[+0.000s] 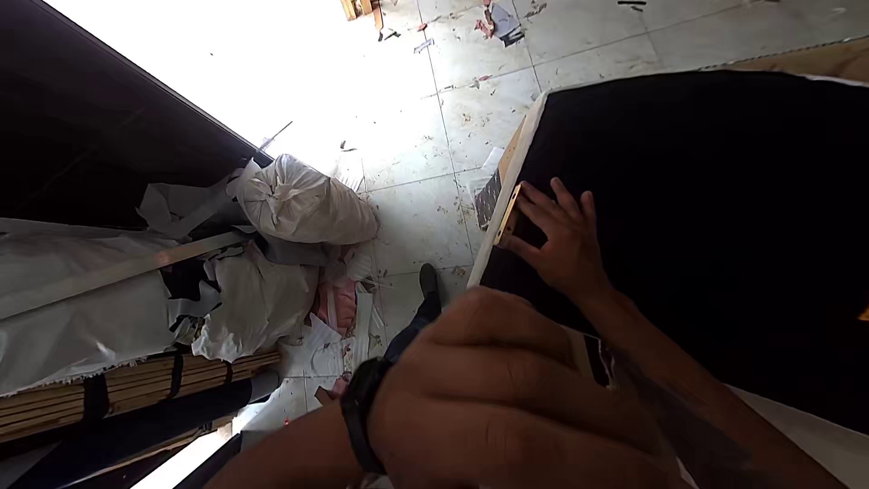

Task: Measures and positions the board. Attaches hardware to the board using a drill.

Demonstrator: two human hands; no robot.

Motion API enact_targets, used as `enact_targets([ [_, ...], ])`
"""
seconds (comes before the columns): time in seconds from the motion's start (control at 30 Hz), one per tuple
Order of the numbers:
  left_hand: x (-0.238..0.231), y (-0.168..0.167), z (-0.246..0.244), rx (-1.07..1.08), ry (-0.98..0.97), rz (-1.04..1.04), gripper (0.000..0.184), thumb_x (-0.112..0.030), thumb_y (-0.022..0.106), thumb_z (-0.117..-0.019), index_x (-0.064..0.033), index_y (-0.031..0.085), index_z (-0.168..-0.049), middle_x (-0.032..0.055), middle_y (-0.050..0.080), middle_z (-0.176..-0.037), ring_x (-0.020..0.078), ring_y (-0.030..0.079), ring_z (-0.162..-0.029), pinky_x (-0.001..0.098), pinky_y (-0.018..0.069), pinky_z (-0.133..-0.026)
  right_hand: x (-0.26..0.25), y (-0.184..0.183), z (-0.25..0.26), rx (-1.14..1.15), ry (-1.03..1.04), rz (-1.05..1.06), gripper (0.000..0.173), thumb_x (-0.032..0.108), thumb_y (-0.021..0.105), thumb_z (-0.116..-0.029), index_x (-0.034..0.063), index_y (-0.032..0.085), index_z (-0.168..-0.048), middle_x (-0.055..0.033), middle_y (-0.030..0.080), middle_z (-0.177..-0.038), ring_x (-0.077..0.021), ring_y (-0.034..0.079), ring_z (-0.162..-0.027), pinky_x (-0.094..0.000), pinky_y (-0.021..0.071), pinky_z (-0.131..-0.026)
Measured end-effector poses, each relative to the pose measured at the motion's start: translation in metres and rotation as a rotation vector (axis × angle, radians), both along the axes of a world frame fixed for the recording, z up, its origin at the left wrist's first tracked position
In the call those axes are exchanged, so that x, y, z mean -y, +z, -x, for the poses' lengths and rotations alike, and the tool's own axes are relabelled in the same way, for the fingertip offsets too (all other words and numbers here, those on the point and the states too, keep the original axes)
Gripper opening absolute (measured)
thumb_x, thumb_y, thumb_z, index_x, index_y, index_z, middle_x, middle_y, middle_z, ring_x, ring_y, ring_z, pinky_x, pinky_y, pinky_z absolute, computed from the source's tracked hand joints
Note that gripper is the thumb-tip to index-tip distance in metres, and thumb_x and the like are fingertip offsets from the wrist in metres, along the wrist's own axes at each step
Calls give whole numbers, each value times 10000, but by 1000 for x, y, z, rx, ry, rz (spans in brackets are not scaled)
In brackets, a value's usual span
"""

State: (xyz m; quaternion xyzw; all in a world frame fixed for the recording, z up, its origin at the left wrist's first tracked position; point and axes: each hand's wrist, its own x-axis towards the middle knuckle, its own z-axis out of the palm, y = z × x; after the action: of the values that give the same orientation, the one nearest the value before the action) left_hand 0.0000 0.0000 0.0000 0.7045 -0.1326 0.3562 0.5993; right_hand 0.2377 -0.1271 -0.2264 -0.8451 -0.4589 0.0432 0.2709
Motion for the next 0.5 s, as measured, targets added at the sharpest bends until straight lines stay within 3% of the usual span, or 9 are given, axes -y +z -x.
enact_targets([
  [0.1, -9, -27, 19, -73, -168, -11, 229, -224, 613, -1006, -49, 759, -1004, 83, 692, -884, 197, 620, -885, 367, 496, -868, 0, 1, 2, -18, 23, 29, 826, 800, 478, -903, 240, 543, -1507, 86, 388, -1639, -249, 192, -1579, -666, 17, -1245],
  [0.23, 7, -67, 56, -185, -281, 74, 396, -292, 486, -1079, -9, 759, -1038, 141, 720, -934, 247, 658, -916, 403, 533, -865, -3, 3, 6, -13, 26, 21, 810, 774, 501, -909, 241, 529, -1520, 82, 371, -1649, -257, 174, -1583, -674, 10, -1247],
  [0.37, 24, -134, 89, -547, -222, 349, 471, -317, 414, -1112, 15, 701, -940, 136, 720, -928, 197, 699, -866, 364, 599, -794, -2, 2, 3, -16, 31, 63, 795, 763, 500, -919, 262, 507, -1536, 110, 347, -1658, -250, 144, -1590, -683, 7, -1249],
  [0.5, 34, -185, 107, -881, -216, 603, 409, -228, 416, -1113, 29, 721, -1026, 128, 742, -964, 189, 709, -850, 370, 604, -792, -4, 4, 2, 2, 26, 99, 797, 769, 487, -925, 270, 492, -1546, 121, 332, -1663, -243, 133, -1592, -672, 10, -1251],
])
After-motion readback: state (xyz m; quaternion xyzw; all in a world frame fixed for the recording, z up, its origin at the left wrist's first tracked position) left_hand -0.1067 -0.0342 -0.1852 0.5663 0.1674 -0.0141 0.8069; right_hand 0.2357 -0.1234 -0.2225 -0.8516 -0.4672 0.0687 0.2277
